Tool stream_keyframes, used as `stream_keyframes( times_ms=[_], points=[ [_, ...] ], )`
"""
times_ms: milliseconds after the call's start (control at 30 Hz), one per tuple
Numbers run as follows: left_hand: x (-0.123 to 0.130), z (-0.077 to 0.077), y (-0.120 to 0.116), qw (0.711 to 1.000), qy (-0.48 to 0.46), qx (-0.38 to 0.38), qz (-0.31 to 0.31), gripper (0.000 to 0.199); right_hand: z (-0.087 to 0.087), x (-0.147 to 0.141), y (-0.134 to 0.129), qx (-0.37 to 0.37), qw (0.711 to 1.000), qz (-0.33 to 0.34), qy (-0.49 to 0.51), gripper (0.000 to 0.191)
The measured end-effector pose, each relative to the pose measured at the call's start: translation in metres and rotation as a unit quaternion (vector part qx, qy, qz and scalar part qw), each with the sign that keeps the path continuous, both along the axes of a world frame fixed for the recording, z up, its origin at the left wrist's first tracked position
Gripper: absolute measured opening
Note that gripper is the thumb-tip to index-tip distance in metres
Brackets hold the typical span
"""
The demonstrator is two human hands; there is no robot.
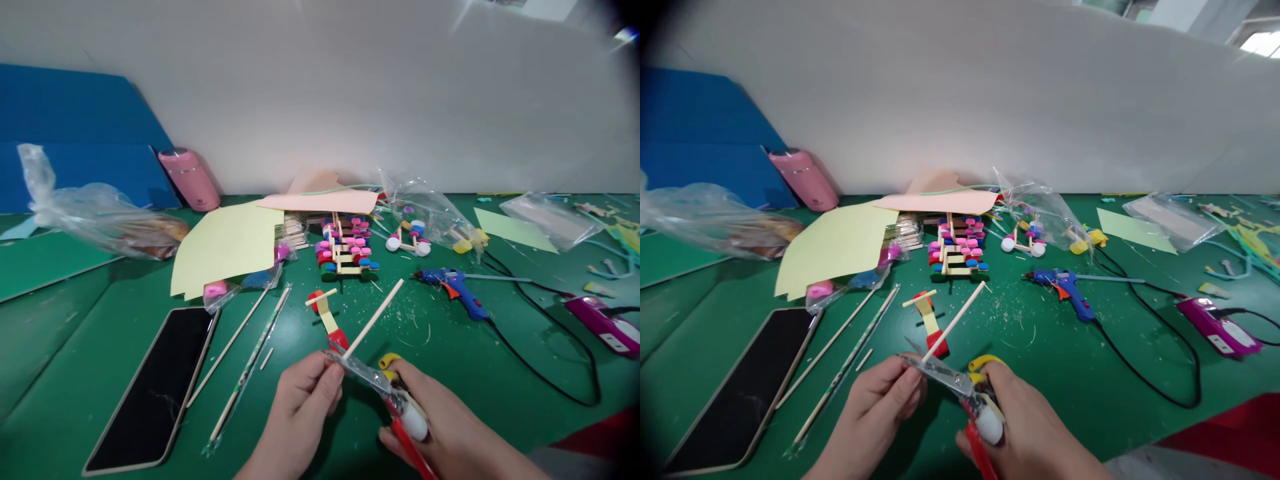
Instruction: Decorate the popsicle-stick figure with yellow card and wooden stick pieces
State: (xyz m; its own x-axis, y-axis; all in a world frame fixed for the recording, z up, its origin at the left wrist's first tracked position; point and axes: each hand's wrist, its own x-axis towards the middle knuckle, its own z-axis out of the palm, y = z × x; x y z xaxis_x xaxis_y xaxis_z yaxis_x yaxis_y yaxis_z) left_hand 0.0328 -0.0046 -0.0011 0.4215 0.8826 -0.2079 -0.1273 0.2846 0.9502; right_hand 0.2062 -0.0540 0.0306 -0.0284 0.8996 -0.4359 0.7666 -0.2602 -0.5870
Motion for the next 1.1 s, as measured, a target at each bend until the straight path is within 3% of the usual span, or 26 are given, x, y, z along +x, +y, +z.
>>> stream_keyframes(
  times_ms=[167,433,533,633,800,967,1100],
  points=[
    [0.0030,-0.0002,0.0009,0.983,-0.140,-0.118,-0.009,0.026,0.0014,0.0020,-0.0018,0.013,1.000,0.000,0.019,0.031],
    [0.0034,0.0058,-0.0007,0.966,-0.182,-0.182,-0.017,0.023,-0.0041,0.0022,-0.0049,0.008,0.999,0.018,0.029,0.020],
    [0.0037,0.0024,-0.0002,0.979,-0.129,-0.155,-0.008,0.027,-0.0064,0.0020,-0.0045,0.002,1.000,0.018,0.012,0.013],
    [0.0045,-0.0009,-0.0001,0.997,-0.031,-0.076,0.012,0.031,-0.0063,0.0028,-0.0033,-0.009,1.000,0.019,-0.006,0.010],
    [0.0048,-0.0006,-0.0003,0.997,0.065,0.033,0.023,0.031,-0.0052,0.0012,-0.0016,-0.016,1.000,0.019,-0.011,0.008],
    [0.0085,-0.0016,0.0003,1.000,0.007,-0.013,0.027,0.033,-0.0024,-0.0012,-0.0010,-0.002,1.000,-0.009,0.001,0.018],
    [0.0075,0.0014,0.0040,0.984,-0.145,-0.105,0.011,0.026,0.0024,0.0037,-0.0033,0.025,1.000,-0.007,0.005,0.028]
  ],
)
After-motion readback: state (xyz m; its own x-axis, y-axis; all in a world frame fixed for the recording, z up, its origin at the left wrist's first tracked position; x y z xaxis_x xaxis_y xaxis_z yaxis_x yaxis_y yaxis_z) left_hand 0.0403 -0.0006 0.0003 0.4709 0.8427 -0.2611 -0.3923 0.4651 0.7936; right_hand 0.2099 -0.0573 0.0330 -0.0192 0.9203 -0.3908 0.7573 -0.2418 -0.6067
